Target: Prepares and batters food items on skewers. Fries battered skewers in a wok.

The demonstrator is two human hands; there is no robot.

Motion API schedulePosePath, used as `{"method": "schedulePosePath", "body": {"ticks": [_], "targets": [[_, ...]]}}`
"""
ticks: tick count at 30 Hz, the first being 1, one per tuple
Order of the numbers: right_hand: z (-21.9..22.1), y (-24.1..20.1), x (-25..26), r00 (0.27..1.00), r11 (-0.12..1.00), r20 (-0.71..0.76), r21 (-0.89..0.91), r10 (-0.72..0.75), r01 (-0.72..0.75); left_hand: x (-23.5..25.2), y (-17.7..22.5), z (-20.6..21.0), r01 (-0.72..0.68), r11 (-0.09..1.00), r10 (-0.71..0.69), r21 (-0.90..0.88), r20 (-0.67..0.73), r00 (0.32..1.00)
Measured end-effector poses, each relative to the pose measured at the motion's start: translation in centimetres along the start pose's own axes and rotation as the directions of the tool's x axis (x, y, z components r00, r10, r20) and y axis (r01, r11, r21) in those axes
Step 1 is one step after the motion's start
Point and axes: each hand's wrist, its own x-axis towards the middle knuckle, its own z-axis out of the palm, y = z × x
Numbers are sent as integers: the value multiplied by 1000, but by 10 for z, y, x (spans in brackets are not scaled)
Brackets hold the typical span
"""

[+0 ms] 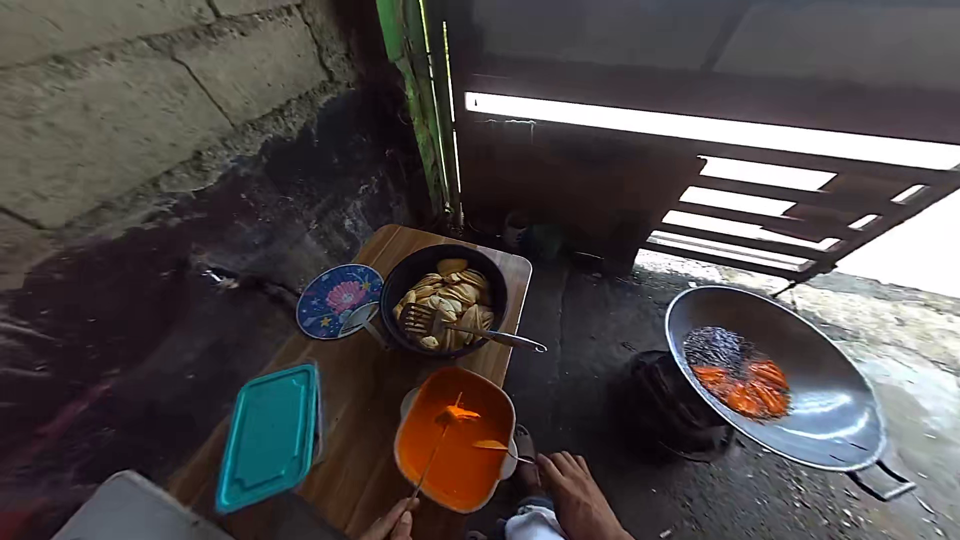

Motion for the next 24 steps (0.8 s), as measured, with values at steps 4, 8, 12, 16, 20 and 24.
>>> {"method": "schedulePosePath", "body": {"ticks": [4, 8, 12, 16, 20, 24], "targets": [[21, 23, 0, 982, 992, 145, 9, 121, -124, 6, 7, -5, -26, 1000, 26, -17, -20, 999], [28, 25, 6, 966, 988, 208, -18, 153, -152, 5, 14, -9, -20, 999, 18, -39, -58, 998], [32, 29, 12, 978, 995, 183, -34, 103, -99, 6, 17, -12, -38, 999, 35, -33, -73, 997], [26, 28, 16, 985, 996, 153, -5, 86, -86, 6, 20, -13, -55, 998, 51, -35, -102, 994], [15, 20, 24, 994, 995, 70, 40, 84, -87, 2, 24, -14, -30, 998, 23, -49, -128, 991], [-2, 12, 42, 977, 980, 106, 62, 183, -190, -2, 31, -17, -23, 999, 18, -36, -136, 990]]}}
